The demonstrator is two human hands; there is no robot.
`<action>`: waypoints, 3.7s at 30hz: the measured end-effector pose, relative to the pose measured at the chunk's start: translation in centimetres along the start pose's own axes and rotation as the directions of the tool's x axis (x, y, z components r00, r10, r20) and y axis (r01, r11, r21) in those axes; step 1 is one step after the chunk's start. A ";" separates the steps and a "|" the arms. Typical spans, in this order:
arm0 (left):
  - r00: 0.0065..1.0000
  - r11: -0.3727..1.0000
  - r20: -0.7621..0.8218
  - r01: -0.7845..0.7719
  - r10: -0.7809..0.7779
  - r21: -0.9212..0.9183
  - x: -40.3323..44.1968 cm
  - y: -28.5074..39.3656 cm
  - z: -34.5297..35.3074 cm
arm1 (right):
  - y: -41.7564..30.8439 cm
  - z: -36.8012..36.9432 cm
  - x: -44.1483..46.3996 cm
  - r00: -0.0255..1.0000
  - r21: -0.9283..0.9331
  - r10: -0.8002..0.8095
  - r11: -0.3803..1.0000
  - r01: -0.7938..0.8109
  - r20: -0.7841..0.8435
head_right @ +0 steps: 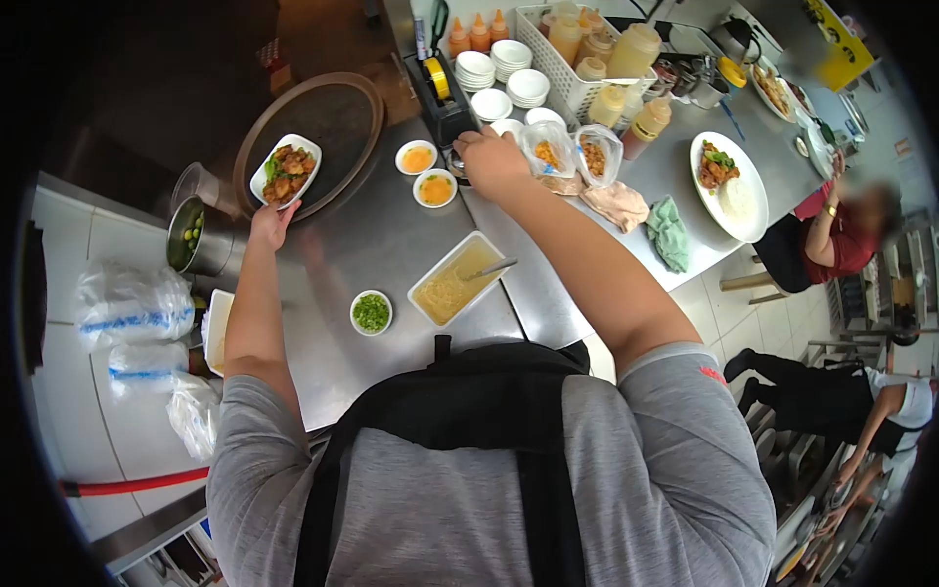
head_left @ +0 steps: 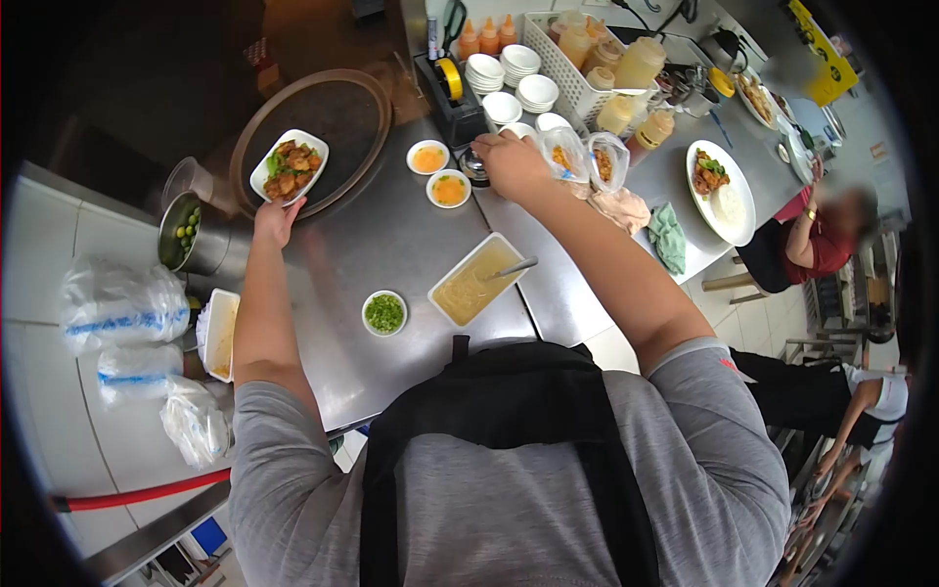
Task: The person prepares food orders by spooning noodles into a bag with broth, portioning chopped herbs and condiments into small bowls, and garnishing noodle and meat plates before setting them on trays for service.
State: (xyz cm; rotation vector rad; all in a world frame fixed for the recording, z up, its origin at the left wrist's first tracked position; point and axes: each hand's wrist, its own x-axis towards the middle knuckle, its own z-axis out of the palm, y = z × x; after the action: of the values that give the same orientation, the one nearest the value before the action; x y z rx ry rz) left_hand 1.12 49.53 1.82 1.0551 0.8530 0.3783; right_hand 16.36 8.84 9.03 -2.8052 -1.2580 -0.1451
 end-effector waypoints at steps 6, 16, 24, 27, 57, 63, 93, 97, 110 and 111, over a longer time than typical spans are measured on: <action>1.000 0.989 -0.006 -0.018 0.019 0.148 0.1 -1.0 -0.6 | 0.1 -0.8 1.2 0.999 -0.005 0.043 0.999 -0.043 0.015; 0.948 0.912 -0.046 -0.290 0.316 0.290 -15.2 -6.4 -2.4 | -0.7 0.2 2.9 0.987 0.166 0.148 0.974 -0.156 0.058; 0.928 0.850 0.003 -0.342 0.372 0.401 -23.2 -7.9 -3.4 | -1.3 0.3 2.9 0.981 0.255 0.192 0.950 -0.181 -0.020; 0.926 0.842 -0.006 -0.340 0.377 0.420 -24.1 -8.0 -3.1 | -1.5 0.3 2.7 0.982 0.260 0.190 0.948 -0.184 0.000; 0.913 0.525 0.160 -0.351 0.374 0.776 -20.7 -13.4 -15.1 | 11.2 19.8 -33.3 0.582 0.376 0.513 -0.858 0.349 0.631; 0.924 0.550 0.110 -0.310 0.365 0.775 -21.1 -14.0 -16.1 | 8.4 20.9 -35.0 0.596 0.411 0.432 -0.894 0.180 0.677; 0.802 0.465 0.173 -0.491 0.572 0.737 -29.3 -13.1 -7.6 | 8.8 -11.8 -15.3 0.908 0.897 0.374 0.312 -0.314 0.188; 0.798 0.481 0.123 -0.470 0.591 0.740 -29.7 -12.8 -7.3 | -1.2 -4.2 1.9 0.978 0.735 0.052 0.653 -0.185 0.200; 0.830 0.484 0.062 -0.382 0.554 0.787 -29.3 -12.5 -7.3 | -16.8 2.7 29.7 0.896 -0.217 -0.346 0.886 0.409 0.277; 0.835 0.488 0.056 -0.373 0.548 0.789 -29.2 -12.6 -7.4 | -16.6 3.0 31.1 0.892 -0.211 -0.351 0.885 0.415 0.285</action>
State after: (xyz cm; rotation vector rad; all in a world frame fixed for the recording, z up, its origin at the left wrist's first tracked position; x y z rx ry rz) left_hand -24.44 29.21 1.73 2.1410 0.9235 0.6063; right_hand 24.72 43.25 9.88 -2.8076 -1.9928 0.0096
